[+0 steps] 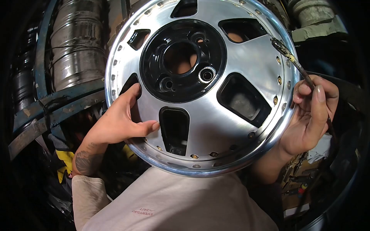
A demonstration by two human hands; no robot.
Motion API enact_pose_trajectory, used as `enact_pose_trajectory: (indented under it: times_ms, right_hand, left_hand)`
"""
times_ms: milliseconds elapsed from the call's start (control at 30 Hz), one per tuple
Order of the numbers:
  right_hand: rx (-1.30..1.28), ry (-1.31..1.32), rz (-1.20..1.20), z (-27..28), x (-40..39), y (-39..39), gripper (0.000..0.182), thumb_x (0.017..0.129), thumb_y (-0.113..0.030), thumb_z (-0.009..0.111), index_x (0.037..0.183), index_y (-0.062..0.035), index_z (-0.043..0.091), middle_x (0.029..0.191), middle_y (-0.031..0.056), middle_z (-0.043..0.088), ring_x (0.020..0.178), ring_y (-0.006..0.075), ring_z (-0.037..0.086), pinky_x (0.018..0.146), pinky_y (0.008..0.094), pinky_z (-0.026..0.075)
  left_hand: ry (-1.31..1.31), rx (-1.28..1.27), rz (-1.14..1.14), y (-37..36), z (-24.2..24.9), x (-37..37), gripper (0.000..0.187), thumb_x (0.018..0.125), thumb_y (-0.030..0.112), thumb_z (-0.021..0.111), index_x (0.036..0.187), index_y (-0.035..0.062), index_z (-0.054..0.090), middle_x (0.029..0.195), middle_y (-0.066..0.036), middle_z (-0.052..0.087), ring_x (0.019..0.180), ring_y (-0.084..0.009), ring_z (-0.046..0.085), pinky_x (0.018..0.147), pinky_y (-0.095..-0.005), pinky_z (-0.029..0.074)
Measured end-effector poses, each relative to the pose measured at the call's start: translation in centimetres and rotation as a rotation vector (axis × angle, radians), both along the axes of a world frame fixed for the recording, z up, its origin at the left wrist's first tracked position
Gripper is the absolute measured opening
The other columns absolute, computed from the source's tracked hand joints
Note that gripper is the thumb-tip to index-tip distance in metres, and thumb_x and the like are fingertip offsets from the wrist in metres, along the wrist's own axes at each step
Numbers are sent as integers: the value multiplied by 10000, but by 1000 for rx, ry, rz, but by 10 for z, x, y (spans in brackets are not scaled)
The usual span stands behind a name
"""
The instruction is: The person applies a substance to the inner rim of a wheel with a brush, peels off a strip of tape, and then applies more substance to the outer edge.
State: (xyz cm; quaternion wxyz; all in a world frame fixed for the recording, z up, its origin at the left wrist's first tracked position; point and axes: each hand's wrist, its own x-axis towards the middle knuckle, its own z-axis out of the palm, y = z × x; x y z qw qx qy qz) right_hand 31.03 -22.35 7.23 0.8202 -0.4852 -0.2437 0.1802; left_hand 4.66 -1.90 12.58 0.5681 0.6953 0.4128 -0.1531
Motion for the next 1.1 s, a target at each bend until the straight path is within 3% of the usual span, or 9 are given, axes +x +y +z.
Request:
enact_pose_trajectory:
  times_ms: [33,1100]
  right_hand:
    - [-3,5,-8,0,0,0,234,967,-81,414,1104,78,517,981,208,611,825,117,590,718,221,463]
    - [-49,11,-45,1,-1,0,237,963,-98,424,1093,77,518,966,204,601,799,112,565,705,212,447]
  left_hand:
    - [-16,19,-2,0,-1,-1,579,691,198,798,1063,-102,472,845,-111,599,793,-111,573,689,-263,486]
    - [-26,10,8,1,0,2,588,681,196,800,1065,-111,477,883,-140,615,837,-135,592,742,-273,495]
